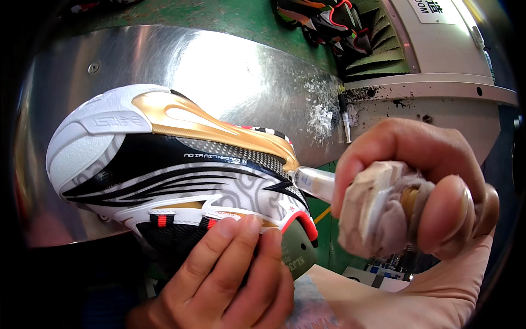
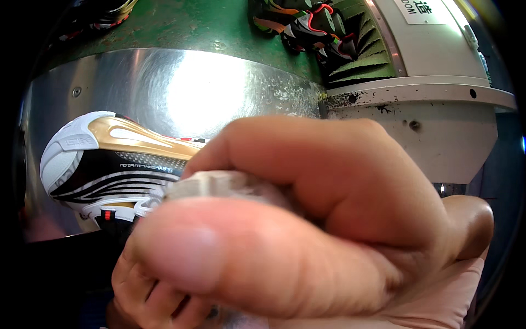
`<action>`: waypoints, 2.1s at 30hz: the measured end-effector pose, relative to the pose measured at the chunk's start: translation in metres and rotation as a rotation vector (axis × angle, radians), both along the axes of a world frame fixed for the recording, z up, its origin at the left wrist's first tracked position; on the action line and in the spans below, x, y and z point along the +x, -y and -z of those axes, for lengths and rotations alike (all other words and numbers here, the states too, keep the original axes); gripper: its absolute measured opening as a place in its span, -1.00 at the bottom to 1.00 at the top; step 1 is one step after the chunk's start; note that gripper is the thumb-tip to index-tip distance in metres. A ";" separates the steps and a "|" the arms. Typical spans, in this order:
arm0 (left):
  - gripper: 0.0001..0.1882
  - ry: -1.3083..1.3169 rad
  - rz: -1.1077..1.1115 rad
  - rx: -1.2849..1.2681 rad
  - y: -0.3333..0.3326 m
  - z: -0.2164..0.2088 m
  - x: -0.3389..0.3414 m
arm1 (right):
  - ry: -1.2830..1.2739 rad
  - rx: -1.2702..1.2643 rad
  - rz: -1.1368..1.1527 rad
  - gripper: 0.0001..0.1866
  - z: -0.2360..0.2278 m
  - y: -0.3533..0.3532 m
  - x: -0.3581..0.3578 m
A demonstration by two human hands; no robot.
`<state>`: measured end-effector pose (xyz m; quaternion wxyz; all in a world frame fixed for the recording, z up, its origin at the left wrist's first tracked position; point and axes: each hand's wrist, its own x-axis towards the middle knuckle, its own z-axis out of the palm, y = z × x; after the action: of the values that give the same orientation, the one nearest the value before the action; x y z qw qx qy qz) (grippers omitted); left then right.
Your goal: The person applies liquid from a syringe to the edges and seams of several shoes on a metal workbench and then wipes the surface with a cloth.
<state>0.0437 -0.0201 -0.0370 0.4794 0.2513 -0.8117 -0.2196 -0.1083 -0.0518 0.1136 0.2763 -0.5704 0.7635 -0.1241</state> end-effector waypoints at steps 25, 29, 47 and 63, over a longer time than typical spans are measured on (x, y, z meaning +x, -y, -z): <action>-0.65 0.568 -0.165 -0.052 0.067 -0.059 -0.040 | 1.613 0.108 0.099 -0.17 0.123 -0.045 -0.167; -0.39 0.687 0.024 -0.134 0.113 -0.071 -0.053 | 1.708 0.108 0.211 -0.16 0.128 -0.044 -0.163; -0.56 0.507 -0.556 0.384 0.080 -0.085 -0.126 | 1.727 -0.178 0.111 -0.32 0.145 -0.055 -0.162; -0.76 0.703 0.005 -0.330 0.096 -0.076 0.003 | 1.973 0.553 0.160 -0.50 0.138 0.086 -0.096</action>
<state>0.0472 -0.1159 0.0389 0.2055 0.2287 -0.9515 0.0122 -0.2038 -0.1376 -0.0248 0.8934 -0.0782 0.2340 -0.3754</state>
